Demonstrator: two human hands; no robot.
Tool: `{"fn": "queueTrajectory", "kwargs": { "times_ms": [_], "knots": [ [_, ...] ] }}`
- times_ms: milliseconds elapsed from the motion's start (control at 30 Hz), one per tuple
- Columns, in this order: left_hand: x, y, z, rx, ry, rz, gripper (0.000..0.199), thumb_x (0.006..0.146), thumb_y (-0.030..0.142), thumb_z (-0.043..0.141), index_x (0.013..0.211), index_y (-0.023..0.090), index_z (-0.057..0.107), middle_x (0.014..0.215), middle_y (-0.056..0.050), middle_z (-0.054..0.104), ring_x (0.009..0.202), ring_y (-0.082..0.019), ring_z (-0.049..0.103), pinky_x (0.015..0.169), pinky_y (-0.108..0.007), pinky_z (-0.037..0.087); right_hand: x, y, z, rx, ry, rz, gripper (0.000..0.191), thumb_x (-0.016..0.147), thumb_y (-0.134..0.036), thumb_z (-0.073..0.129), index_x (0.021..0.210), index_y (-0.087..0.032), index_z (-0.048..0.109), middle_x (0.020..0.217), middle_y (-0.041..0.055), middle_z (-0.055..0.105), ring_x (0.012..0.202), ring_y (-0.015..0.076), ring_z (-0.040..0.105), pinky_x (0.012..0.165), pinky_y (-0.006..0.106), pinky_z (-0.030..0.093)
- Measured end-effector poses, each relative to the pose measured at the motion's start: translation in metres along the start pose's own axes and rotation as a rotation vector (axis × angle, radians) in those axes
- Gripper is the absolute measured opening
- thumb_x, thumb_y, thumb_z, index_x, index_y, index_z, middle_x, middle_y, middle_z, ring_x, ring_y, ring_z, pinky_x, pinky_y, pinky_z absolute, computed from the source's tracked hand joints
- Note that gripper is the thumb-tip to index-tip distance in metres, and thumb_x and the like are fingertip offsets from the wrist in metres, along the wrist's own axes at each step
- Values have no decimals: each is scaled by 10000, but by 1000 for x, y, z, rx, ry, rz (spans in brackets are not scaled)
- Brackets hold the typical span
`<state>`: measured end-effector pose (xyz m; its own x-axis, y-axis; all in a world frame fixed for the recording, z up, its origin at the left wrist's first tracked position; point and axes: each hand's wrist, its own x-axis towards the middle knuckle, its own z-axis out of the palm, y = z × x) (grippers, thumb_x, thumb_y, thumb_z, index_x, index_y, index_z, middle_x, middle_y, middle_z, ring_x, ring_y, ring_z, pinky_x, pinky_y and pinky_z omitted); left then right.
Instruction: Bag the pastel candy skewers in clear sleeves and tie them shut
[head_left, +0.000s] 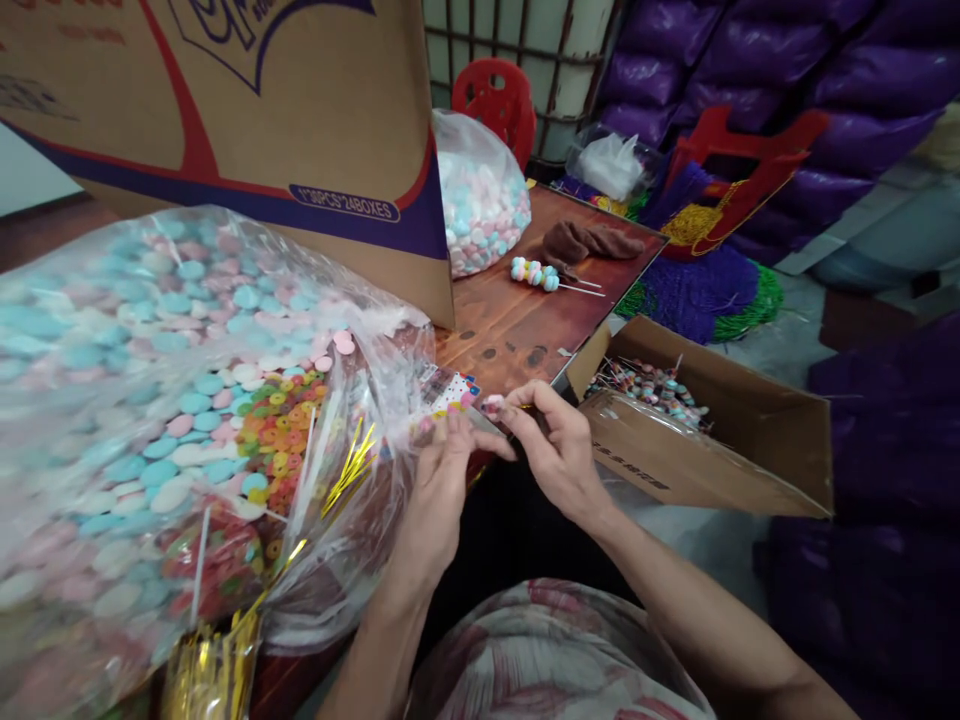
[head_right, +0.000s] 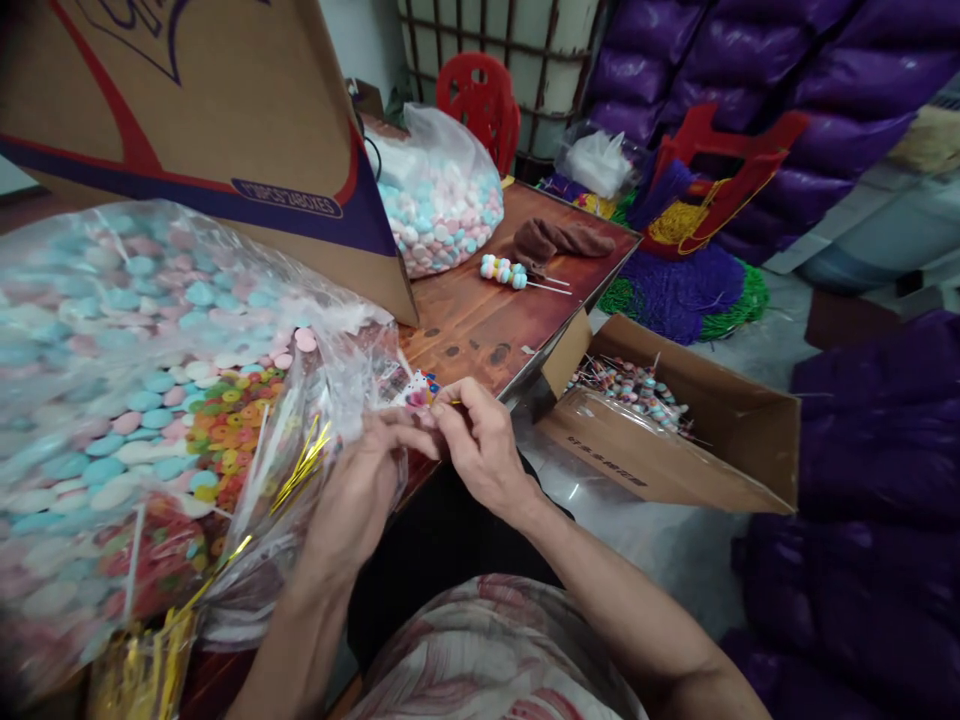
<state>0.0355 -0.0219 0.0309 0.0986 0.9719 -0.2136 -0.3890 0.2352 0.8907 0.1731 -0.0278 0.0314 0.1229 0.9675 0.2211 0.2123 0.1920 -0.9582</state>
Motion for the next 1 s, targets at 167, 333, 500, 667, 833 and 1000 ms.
{"fn": "queueTrajectory", "kwargs": {
  "times_ms": [167,333,500,667,833,1000],
  "knots": [
    [2,-22,19,61,-93,-62,254,838,419,716,794,172,756,875,-67,699,935,-187,630,898,-302,478,-12,0,-12,-63,105,-38,157,911,-291,604,785,-217,658,771,24,629,744,179,568,715,310,442],
    [9,-35,39,50,-29,-58,178,782,331,761,827,162,791,726,-38,671,724,-135,606,732,-257,495,-27,20,-32,361,-32,295,294,888,-439,639,747,-188,702,704,33,628,635,159,526,620,298,428],
    [21,-41,52,356,-149,78,153,809,250,712,676,198,766,690,-44,691,681,-161,604,688,-284,469,-51,54,-44,828,-101,546,401,827,-586,667,815,-186,706,534,-37,466,457,98,346,507,276,356],
    [47,-34,44,696,-289,308,207,875,224,625,722,243,762,814,-54,731,815,-212,630,861,-357,435,-42,67,-67,793,26,447,223,806,-418,747,787,-208,674,497,-86,317,462,79,221,498,249,289],
    [84,-26,-5,912,144,415,212,703,140,765,895,224,739,914,-64,660,885,-231,574,867,-347,416,5,74,-126,690,381,360,213,776,-446,742,888,-270,699,668,-37,496,500,92,277,500,260,341],
    [99,-35,-32,1056,151,405,134,749,107,693,675,197,626,790,-23,632,748,-174,543,743,-287,387,19,79,-117,657,299,459,228,735,-328,779,913,-193,737,751,-9,571,548,74,393,515,237,347]
  ]
}}
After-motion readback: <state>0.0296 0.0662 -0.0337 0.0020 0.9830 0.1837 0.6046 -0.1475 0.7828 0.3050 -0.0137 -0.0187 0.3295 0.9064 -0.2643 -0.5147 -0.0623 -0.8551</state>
